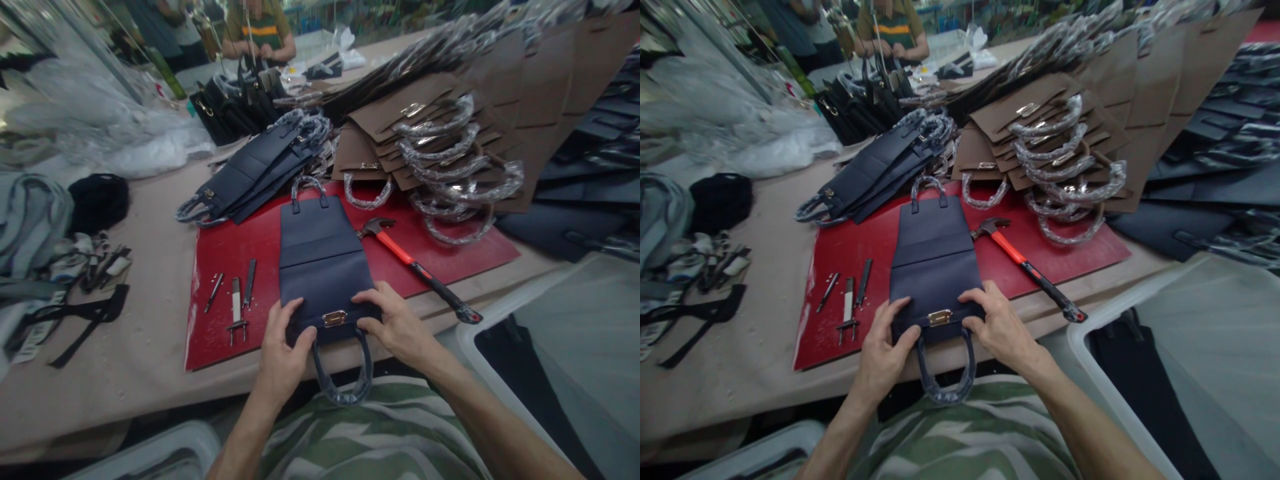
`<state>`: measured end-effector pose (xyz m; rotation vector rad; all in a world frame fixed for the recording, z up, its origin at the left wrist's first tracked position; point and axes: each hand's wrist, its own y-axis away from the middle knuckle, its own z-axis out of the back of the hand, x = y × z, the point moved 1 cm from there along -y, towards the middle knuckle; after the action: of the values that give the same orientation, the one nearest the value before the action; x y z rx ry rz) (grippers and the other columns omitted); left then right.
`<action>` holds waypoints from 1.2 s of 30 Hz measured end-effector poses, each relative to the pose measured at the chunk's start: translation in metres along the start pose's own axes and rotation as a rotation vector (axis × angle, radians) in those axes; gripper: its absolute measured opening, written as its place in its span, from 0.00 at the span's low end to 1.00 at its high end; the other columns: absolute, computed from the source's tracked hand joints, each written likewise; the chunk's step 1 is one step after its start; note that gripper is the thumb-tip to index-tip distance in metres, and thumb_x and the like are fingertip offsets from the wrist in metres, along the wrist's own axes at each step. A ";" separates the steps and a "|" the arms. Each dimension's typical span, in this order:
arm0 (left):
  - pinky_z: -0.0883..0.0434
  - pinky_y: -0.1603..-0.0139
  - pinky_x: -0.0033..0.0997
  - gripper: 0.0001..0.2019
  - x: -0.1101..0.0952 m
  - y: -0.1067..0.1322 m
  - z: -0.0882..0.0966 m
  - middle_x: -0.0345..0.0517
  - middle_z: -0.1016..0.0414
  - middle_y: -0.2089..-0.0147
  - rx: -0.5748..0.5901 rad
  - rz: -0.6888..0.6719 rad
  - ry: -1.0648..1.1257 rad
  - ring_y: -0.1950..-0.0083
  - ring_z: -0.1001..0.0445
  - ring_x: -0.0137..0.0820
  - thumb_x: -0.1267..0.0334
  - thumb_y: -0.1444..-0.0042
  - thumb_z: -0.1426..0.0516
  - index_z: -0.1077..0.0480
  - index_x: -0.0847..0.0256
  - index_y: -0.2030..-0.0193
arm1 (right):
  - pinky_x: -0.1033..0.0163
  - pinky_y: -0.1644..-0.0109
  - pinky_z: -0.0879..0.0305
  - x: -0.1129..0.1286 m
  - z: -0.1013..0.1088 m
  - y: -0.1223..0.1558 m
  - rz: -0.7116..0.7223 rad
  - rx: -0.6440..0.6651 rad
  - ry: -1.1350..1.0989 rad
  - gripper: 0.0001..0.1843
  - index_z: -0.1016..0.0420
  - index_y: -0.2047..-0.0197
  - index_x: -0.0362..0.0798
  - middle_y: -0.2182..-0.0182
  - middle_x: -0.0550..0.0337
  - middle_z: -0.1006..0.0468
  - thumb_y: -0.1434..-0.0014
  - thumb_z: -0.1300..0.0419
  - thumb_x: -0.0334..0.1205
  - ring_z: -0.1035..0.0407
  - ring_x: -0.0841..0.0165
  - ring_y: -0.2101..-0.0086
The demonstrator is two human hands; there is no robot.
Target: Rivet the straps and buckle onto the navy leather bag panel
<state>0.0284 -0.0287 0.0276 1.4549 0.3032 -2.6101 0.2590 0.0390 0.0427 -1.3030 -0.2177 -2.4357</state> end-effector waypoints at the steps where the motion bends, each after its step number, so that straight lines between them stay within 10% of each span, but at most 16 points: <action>1: 0.39 0.30 0.58 0.21 0.001 0.001 0.002 0.54 0.40 0.31 0.022 -0.089 -0.144 0.29 0.40 0.49 0.64 0.39 0.41 0.31 0.54 0.39 | 0.51 0.49 0.31 -0.001 -0.003 0.000 0.031 -0.021 0.050 0.18 0.26 0.50 0.51 0.58 0.55 0.33 0.43 0.40 0.27 0.32 0.61 0.57; 5: 0.41 0.32 0.67 0.15 0.000 0.000 0.007 0.58 0.47 0.28 -0.040 -0.384 -0.553 0.27 0.48 0.57 0.68 0.39 0.41 0.26 0.59 0.46 | 0.45 0.43 0.32 0.003 -0.012 0.005 0.144 -0.101 0.330 0.18 0.26 0.48 0.46 0.43 0.42 0.39 0.40 0.42 0.26 0.36 0.52 0.45; 9: 0.28 0.43 0.53 0.08 -0.009 -0.007 0.006 0.57 0.29 0.46 0.088 -0.537 -0.732 0.44 0.30 0.47 0.69 0.37 0.43 0.26 0.63 0.52 | 0.41 0.41 0.36 0.010 -0.012 0.009 0.211 -0.138 0.607 0.14 0.23 0.51 0.45 0.34 0.37 0.47 0.41 0.38 0.28 0.45 0.44 0.38; 16: 0.27 0.60 0.42 0.10 -0.012 -0.013 0.005 0.55 0.29 0.58 0.336 -0.699 -0.931 0.60 0.32 0.42 0.75 0.36 0.50 0.28 0.68 0.54 | 0.54 0.59 0.37 0.005 -0.001 0.006 0.552 0.133 0.857 0.16 0.26 0.48 0.40 0.58 0.47 0.27 0.39 0.43 0.27 0.37 0.58 0.62; 24: 0.25 0.45 0.44 0.18 0.015 -0.020 0.025 0.57 0.24 0.54 0.329 -0.961 -0.556 0.51 0.28 0.39 0.77 0.36 0.56 0.27 0.66 0.51 | 0.55 0.56 0.39 -0.017 0.013 -0.006 0.801 0.327 0.724 0.15 0.26 0.50 0.45 0.54 0.47 0.26 0.36 0.49 0.29 0.39 0.59 0.60; 36: 0.28 0.37 0.51 0.18 0.027 -0.015 0.033 0.62 0.22 0.49 0.422 -0.998 -0.417 0.41 0.27 0.43 0.75 0.35 0.53 0.27 0.66 0.46 | 0.47 0.43 0.37 -0.036 0.018 0.003 0.846 0.379 0.539 0.11 0.23 0.62 0.49 0.48 0.53 0.25 0.33 0.47 0.33 0.38 0.59 0.52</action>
<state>-0.0167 -0.0224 0.0230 0.8880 0.5584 -3.8861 0.2926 0.0507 0.0227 -0.3997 0.0261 -1.7852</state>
